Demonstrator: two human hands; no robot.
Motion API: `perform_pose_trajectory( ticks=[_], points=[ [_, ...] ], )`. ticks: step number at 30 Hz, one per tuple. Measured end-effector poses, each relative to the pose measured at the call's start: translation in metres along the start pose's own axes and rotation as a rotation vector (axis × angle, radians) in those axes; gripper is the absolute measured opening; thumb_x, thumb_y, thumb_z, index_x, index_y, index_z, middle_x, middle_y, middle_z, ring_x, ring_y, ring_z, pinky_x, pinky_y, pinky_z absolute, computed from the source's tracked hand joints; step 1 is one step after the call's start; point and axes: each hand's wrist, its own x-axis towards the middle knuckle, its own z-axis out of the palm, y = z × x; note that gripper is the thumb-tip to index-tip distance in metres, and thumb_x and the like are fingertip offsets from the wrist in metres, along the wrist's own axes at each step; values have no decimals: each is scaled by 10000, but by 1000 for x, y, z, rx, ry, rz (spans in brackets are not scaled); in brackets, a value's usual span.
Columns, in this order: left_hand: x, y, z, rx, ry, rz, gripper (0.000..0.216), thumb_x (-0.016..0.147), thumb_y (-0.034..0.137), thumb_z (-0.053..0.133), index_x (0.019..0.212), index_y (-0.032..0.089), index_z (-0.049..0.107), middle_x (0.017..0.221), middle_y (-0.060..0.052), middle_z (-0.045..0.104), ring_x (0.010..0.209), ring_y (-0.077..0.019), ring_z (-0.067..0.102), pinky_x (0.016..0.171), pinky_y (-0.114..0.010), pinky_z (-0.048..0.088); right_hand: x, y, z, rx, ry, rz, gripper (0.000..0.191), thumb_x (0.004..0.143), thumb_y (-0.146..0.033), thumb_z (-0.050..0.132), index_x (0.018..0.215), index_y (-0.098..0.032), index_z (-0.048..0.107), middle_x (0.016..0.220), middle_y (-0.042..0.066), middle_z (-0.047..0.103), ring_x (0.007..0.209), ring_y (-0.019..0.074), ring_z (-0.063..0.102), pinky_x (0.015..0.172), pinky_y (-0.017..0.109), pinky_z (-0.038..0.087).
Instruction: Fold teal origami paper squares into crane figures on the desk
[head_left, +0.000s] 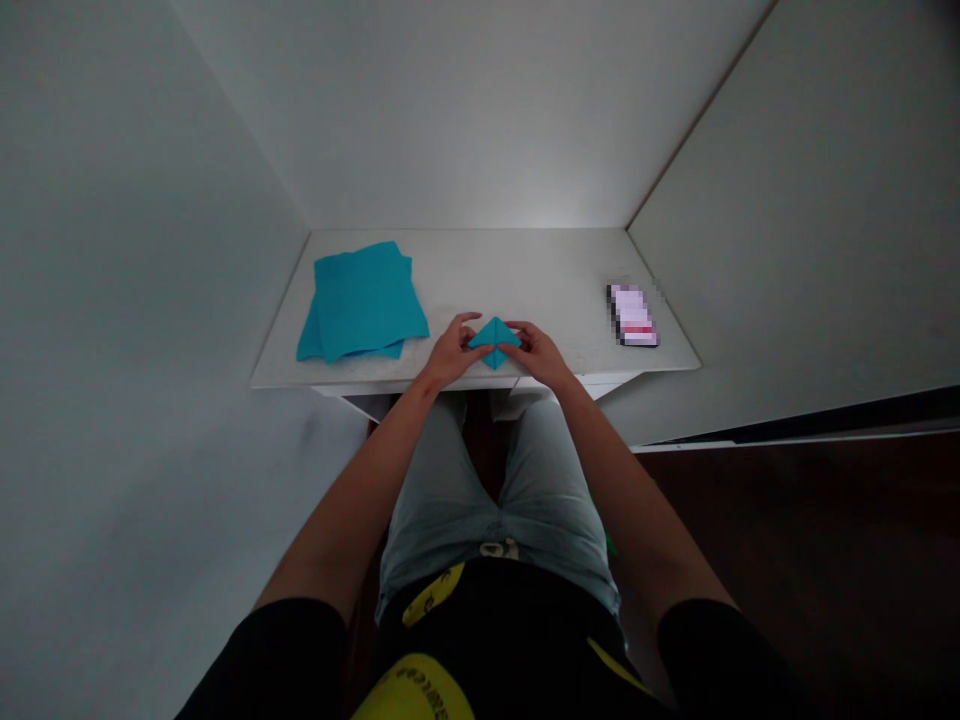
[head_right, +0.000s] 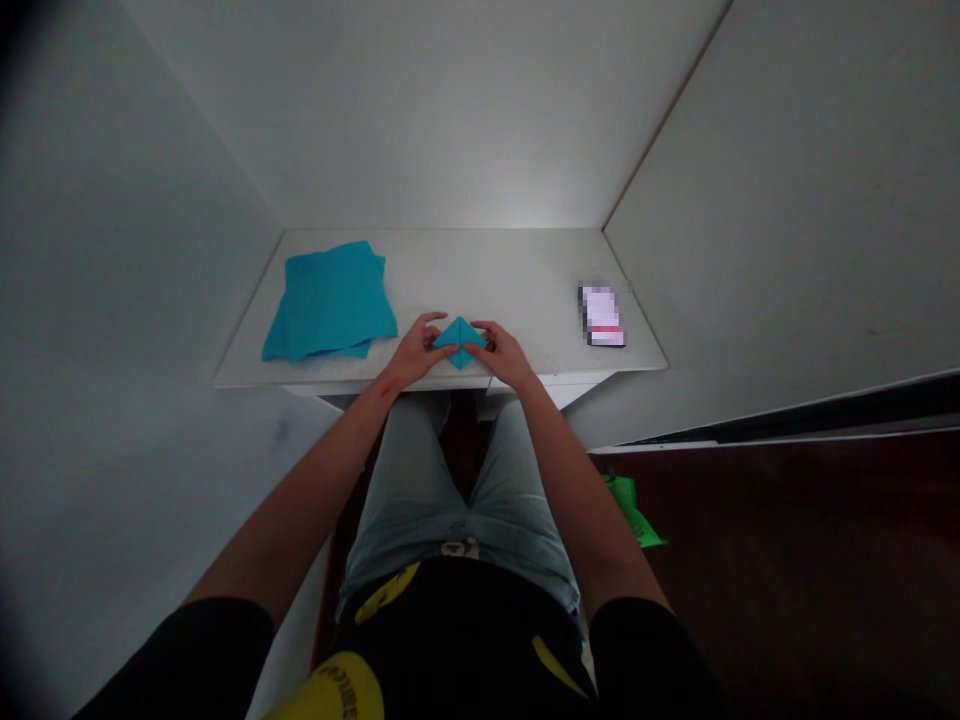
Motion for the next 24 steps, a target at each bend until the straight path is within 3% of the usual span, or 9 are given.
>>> perform_pose_trajectory(
  ticks=[3,5,16,24],
  points=[
    [2,3,1,85,-26,-5,270,978,442,727,1125,227,797,1000,-29,812,938,-208,730,889,-325,567,3,-4,0,-123,-36,9,514,937,-754,690,994,-255,801,830,6,746,686,171,574,673,319,494],
    [4,6,2,114,-5,-24,303,1031,478,652,1025,225,818,1022,-35,827,974,-227,738,920,-340,570,5,-6,0,-128,-27,4,554,954,-788,647,910,-253,785,814,4,740,705,178,588,702,326,512],
    [10,11,15,-23,205,-54,333,1041,484,667,988,204,839,1042,-59,843,1022,-239,748,957,-361,593,12,-7,8,6,195,25,554,910,-800,662,917,-256,768,856,17,716,789,200,609,748,341,528],
    [12,0,10,-43,486,-86,382,1076,581,607,966,224,684,933,-39,737,948,-199,695,894,-317,574,11,4,5,83,449,21,588,927,-862,606,915,-275,635,756,-12,607,709,184,620,703,327,545]
  ],
)
